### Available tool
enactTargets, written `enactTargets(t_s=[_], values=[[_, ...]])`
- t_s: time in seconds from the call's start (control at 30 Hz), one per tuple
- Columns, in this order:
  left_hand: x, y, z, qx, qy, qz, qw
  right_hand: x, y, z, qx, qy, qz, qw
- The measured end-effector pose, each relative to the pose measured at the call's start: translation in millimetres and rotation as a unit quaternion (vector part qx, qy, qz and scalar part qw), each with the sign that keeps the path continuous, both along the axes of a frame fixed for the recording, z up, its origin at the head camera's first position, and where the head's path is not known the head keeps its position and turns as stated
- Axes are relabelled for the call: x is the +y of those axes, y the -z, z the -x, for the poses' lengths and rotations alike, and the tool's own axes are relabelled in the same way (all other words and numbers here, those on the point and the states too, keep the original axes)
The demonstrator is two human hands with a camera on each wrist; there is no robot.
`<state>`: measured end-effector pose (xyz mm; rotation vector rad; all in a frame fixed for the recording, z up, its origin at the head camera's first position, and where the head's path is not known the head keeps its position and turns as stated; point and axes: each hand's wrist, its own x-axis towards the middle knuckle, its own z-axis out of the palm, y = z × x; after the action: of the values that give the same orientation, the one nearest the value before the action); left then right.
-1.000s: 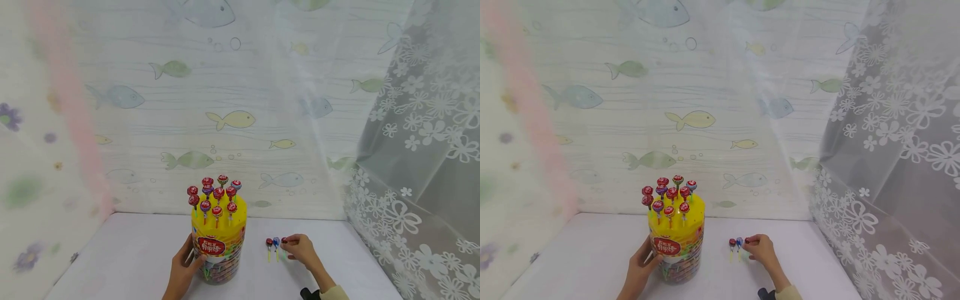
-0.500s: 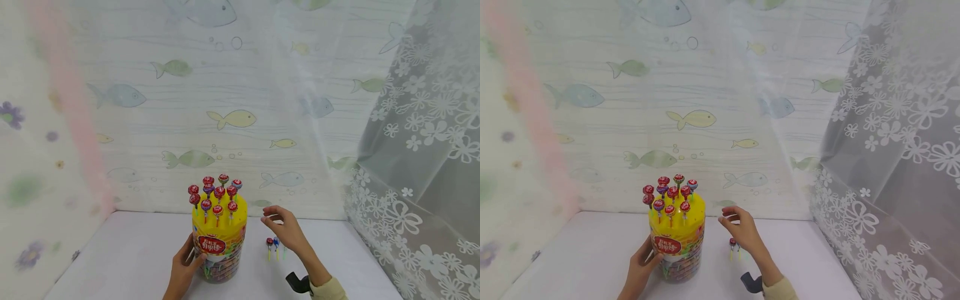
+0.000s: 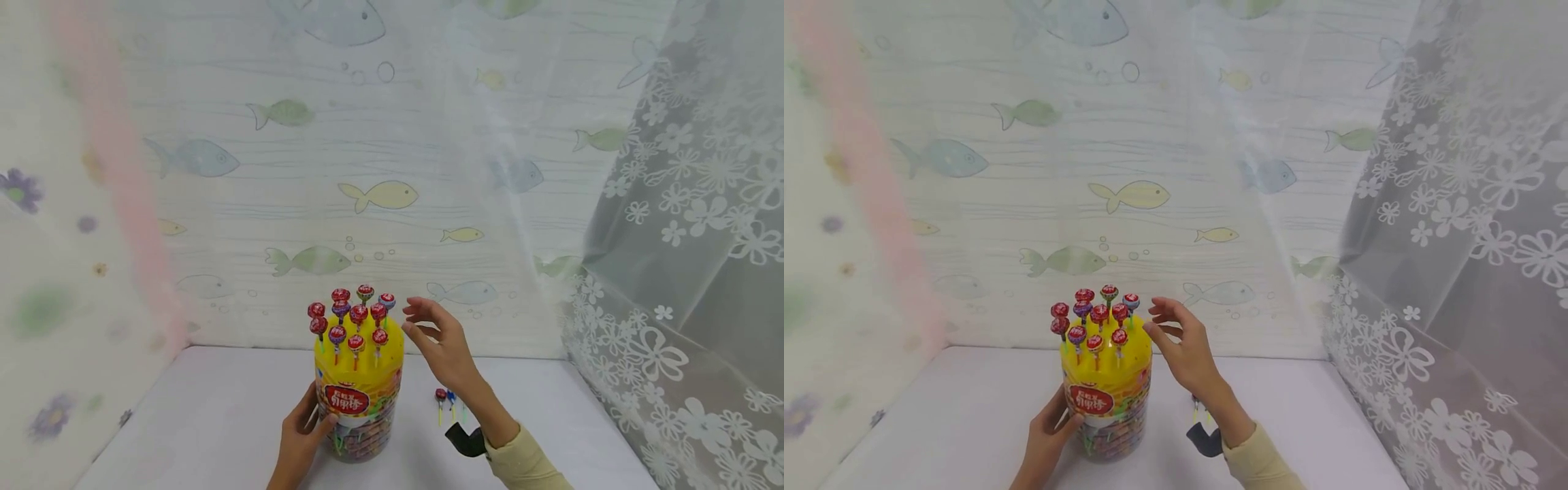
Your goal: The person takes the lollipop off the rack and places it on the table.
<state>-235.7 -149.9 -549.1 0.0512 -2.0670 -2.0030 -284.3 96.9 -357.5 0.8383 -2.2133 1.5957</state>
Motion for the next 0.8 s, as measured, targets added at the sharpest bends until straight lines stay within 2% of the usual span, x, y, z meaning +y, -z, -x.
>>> enactTargets(t_s=[0.3, 0.57, 0.8], values=[[-1.4, 2.7, -1.3, -0.006, 0.003, -0.001, 1.0000, -20, -3.0, 7.4, -0.021, -0.069, 0.021, 0.9972], [0.6, -0.4, -2.6, -0.001, 0.000, 0.004, 1.0000, -28, -1.7, 10.8, -0.012, -0.049, 0.055, 0.9972], [1.0, -0.8, -1.8, 0.001, -0.006, 0.009, 0.9999, -32, -0.3, 14.8, -0.014, -0.042, 0.061, 0.9971]])
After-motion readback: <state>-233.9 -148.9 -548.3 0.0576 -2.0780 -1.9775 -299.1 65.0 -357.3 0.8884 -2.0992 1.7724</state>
